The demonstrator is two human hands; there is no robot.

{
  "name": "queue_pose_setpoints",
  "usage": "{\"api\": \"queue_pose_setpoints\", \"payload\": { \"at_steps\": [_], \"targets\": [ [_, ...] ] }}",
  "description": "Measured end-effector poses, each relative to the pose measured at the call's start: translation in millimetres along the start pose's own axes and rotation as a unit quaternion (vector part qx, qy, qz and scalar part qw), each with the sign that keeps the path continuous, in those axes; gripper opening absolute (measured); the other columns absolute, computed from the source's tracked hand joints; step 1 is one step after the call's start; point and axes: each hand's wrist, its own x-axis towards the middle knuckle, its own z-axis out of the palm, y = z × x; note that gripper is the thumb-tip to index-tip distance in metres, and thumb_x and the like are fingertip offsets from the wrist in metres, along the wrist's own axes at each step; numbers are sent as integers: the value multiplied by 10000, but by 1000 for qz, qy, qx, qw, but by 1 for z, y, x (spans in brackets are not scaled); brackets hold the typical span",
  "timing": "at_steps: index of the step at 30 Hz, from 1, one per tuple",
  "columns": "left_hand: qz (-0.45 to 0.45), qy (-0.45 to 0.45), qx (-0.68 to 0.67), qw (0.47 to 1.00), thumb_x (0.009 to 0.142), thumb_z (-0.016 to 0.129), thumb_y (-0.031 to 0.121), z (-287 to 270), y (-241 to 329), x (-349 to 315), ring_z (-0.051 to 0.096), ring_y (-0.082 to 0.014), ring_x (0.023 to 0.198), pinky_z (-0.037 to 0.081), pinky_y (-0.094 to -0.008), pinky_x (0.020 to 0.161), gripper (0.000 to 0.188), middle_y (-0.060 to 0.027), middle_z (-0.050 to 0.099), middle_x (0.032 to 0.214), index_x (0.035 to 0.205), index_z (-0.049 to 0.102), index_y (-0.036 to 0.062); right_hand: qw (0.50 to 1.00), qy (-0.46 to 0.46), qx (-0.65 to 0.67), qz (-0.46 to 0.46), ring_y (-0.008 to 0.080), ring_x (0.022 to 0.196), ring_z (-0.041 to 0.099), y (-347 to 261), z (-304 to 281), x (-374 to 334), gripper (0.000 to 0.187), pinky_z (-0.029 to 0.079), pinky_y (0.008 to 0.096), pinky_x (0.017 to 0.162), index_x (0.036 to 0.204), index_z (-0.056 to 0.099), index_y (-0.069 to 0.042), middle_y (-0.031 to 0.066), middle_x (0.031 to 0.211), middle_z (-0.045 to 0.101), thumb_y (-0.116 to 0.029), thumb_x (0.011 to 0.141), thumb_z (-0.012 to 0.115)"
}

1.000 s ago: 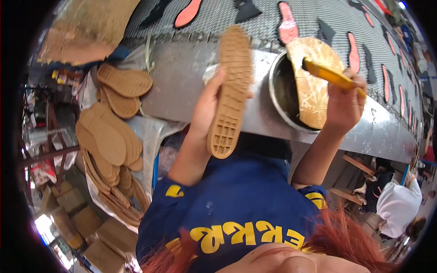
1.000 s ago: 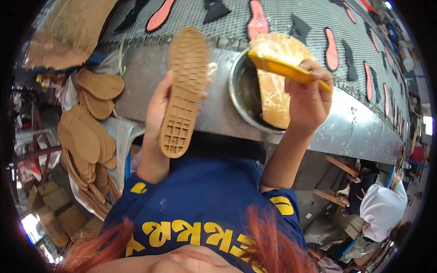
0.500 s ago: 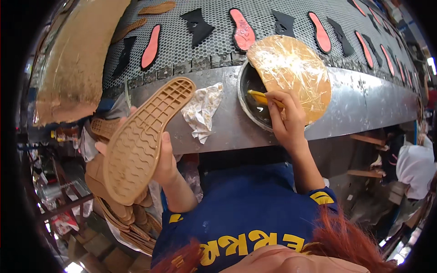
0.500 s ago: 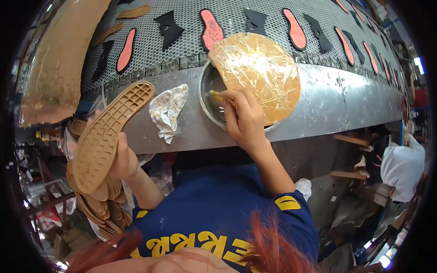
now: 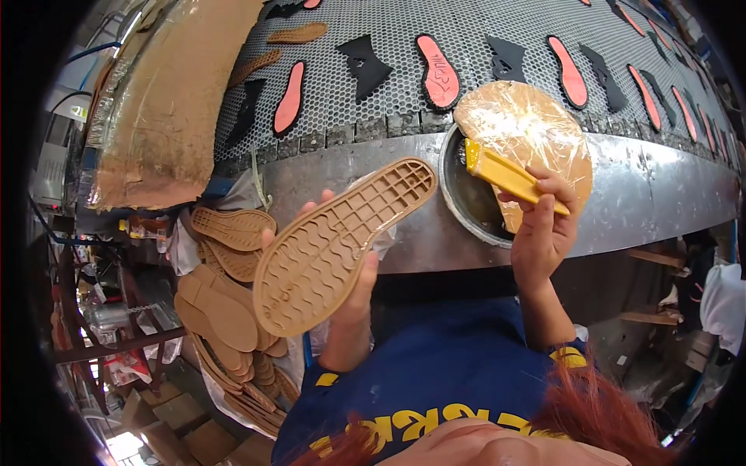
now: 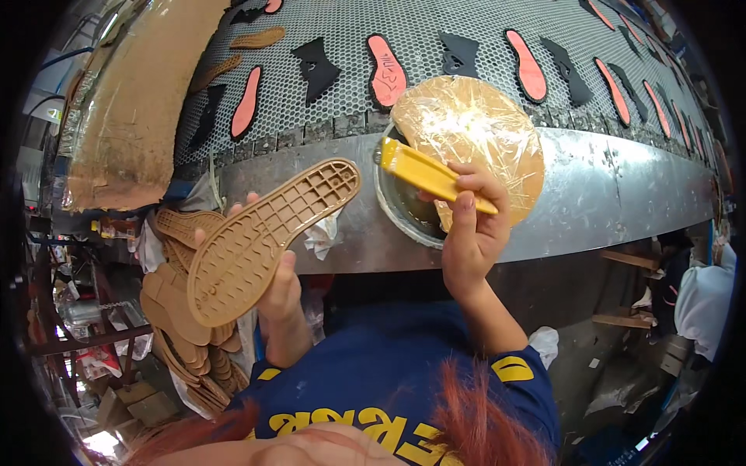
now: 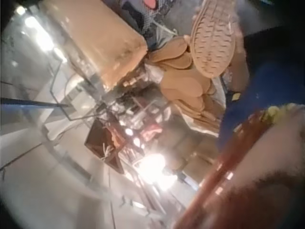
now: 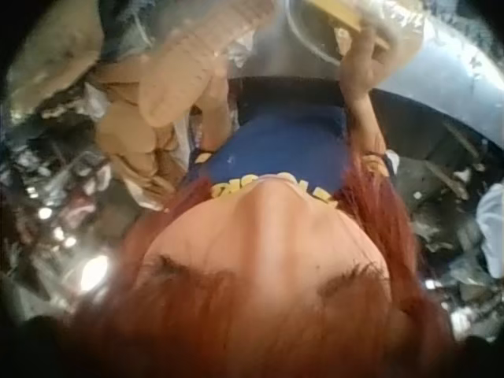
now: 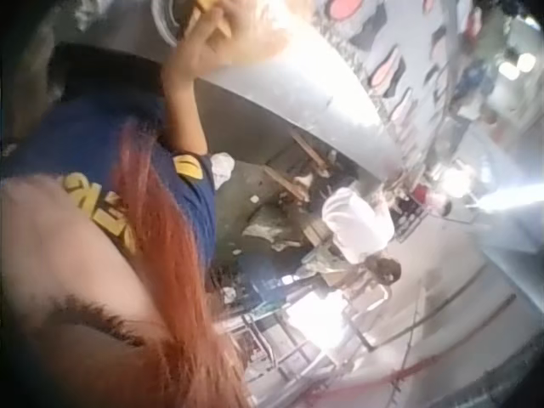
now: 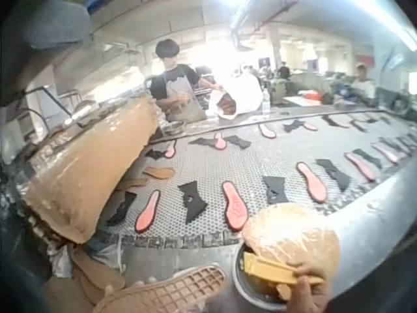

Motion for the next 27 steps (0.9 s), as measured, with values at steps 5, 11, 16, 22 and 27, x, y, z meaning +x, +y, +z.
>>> {"api": "queue_pose_setpoints", "payload": {
  "at_steps": [5,11,16,22,27],
  "targets": [
    [-17,-161,308,938,819,628,170,-7,45,7,295,-337,1377,165,-510,1155,945,-231,302,1455,1467,-58,118,969,-154,-158,-108,246,966,585,-21,1,-7,250,447,319,850,1033,574,5,208,1080,596,-215,919,605],
    [-51,-274,414,867,942,433,470,-8,75,3,231,-257,1402,227,-506,1124,591,-82,236,1523,1423,297,155,950,-157,-212,-169,253,921,618,-15,0,-6,245,489,303,793,1018,590,4,193,1056,606,-168,869,681],
    [-187,-133,-148,962,949,357,498,6,56,-5,279,-301,1378,234,-525,1124,602,-128,260,1509,1414,319,117,940,-173,-232,-177,272,919,622,-23,-1,-8,274,503,319,777,1016,591,2,191,1046,607,-201,862,693],
    [-190,22,-543,818,967,286,510,27,59,-9,323,-363,1353,277,-568,1099,610,-191,270,1497,1391,350,76,908,-285,-215,-219,283,924,618,-44,9,-18,382,537,311,753,1063,571,14,219,1089,561,-274,847,699],
    [-180,10,-609,772,987,303,487,22,51,0,302,-394,1361,330,-568,1082,575,-195,211,1524,1353,380,49,908,-318,-133,-240,264,887,618,-52,27,-25,395,548,285,726,1031,594,27,231,1081,562,-261,805,742]
  ]
}}
